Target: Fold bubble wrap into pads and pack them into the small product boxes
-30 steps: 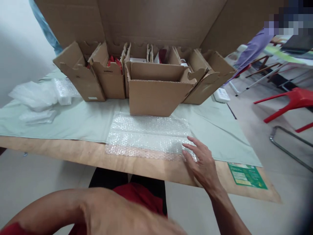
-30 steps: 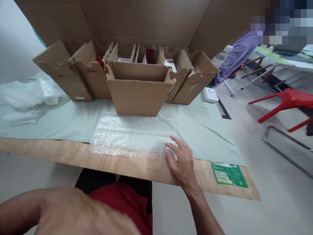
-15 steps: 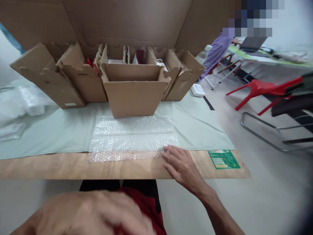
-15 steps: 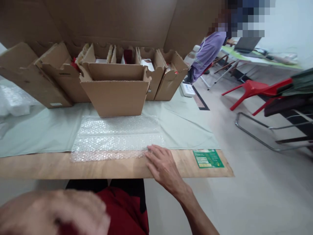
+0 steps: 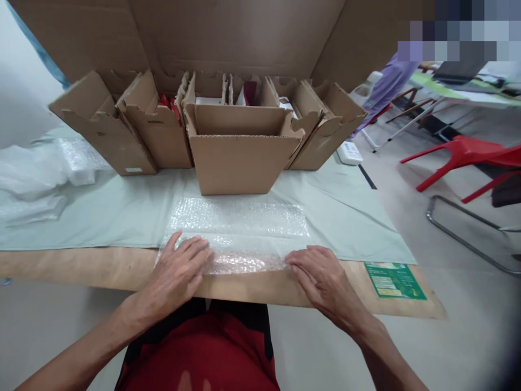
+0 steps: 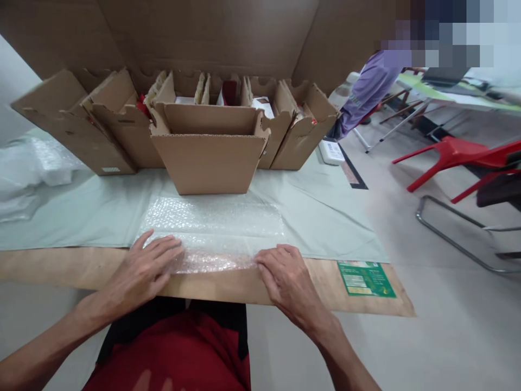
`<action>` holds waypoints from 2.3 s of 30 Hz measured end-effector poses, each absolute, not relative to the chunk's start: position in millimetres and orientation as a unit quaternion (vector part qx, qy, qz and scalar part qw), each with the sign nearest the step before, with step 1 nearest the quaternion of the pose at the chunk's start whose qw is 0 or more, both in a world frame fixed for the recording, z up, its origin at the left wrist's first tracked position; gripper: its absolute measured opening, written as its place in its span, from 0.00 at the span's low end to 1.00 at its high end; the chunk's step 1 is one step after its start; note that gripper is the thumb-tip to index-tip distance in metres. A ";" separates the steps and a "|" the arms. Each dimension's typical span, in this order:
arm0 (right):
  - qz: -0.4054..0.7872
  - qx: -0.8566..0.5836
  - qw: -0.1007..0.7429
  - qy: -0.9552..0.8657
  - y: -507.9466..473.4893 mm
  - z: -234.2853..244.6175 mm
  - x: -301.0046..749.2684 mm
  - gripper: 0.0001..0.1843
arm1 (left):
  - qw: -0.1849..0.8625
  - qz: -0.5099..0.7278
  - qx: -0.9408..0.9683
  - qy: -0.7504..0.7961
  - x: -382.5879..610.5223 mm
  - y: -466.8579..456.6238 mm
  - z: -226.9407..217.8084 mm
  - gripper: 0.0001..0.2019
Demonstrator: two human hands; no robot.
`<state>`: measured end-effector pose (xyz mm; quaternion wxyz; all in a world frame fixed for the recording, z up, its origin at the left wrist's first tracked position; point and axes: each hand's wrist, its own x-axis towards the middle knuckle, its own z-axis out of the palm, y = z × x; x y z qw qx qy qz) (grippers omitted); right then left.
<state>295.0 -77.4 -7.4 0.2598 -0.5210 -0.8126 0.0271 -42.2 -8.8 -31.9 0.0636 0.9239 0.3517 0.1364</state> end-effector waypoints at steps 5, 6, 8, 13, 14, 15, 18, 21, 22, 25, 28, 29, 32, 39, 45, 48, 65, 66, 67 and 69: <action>0.077 -0.520 0.198 -0.827 -94.5 23.8 312.2 0.20 | 0.132 0.222 0.903 0.342 -60.5 -0.7 -13.8 0.14; 0.085 -0.518 0.174 -0.833 -98.3 24.8 315.0 0.31 | 0.146 0.217 0.900 0.349 -61.4 1.7 -8.1 0.12; 0.090 -0.525 0.139 -0.835 -104.4 21.5 319.3 0.42 | 0.180 0.182 0.892 0.373 -60.4 6.5 4.7 0.10; 0.080 -0.564 0.188 -0.800 -104.1 3.7 325.7 0.17 | 0.286 0.101 0.851 0.428 -59.5 18.1 29.7 0.12; 0.089 -0.567 0.212 -0.791 -101.3 1.8 327.4 0.13 | 0.300 0.090 0.844 0.435 -61.6 21.2 31.8 0.12; 0.104 -0.574 0.237 -0.777 -97.5 0.6 329.4 0.11 | 0.312 0.080 0.837 0.442 -64.4 24.8 32.8 0.12; 0.161 -0.623 0.307 -0.702 -80.6 -3.2 335.7 0.07 | 0.338 0.069 0.812 0.471 -72.4 39.7 30.1 0.14; 0.192 -0.665 0.346 -0.634 -57.8 -14.9 338.0 0.12 | 0.330 0.081 0.788 0.514 -73.8 56.4 19.9 0.15; 0.191 -0.676 0.347 -0.621 -50.6 -20.8 337.4 0.14 | 0.320 0.080 0.783 0.527 -72.6 61.0 15.5 0.15; 0.141 -0.704 0.322 -0.617 -36.6 -39.5 332.9 0.16 | 0.274 0.054 0.774 0.569 -68.6 69.1 1.6 0.18; 0.051 -0.714 0.281 -0.639 -35.6 -52.8 330.9 0.18 | 0.186 0.050 0.780 0.596 -71.8 69.1 -8.9 0.24; 0.026 -0.715 0.267 -0.646 -36.5 -55.5 331.5 0.19 | 0.152 0.055 0.783 0.600 -75.1 68.3 -11.3 0.27; -0.022 -0.717 0.221 -0.661 -35.9 -60.6 335.1 0.22 | 0.086 0.044 0.784 0.613 -87.4 66.6 -16.5 0.31; 0.050 -0.705 0.239 -0.666 -17.0 -55.4 328.2 0.14 | 0.117 0.035 0.797 0.592 -91.4 67.8 -24.8 0.15; 0.237 -0.684 0.324 -0.609 -50.5 -23.5 309.4 0.09 | 0.096 0.109 0.802 0.580 -100.1 61.6 -7.1 0.10; 0.339 -0.649 0.335 -0.593 -74.5 -18.1 280.9 0.13 | 0.054 0.098 0.788 0.606 -106.5 80.1 4.7 0.09; 0.594 -0.472 0.229 -0.610 -65.6 -18.1 195.1 0.14 | 0.304 0.268 0.849 0.339 -73.4 -4.5 -21.5 0.15; 0.623 -0.462 0.236 -0.585 -60.3 -14.5 194.1 0.15 | 0.352 0.272 0.826 0.345 -77.1 -17.3 -25.3 0.18; 0.646 -0.453 0.253 -0.560 -53.3 -10.9 191.7 0.17 | 0.393 0.281 0.800 0.354 -80.3 -26.2 -28.8 0.22; 0.662 -0.443 0.303 -0.523 -35.3 -4.9 182.6 0.19 | 0.449 0.312 0.751 0.371 -84.3 -34.1 -34.9 0.29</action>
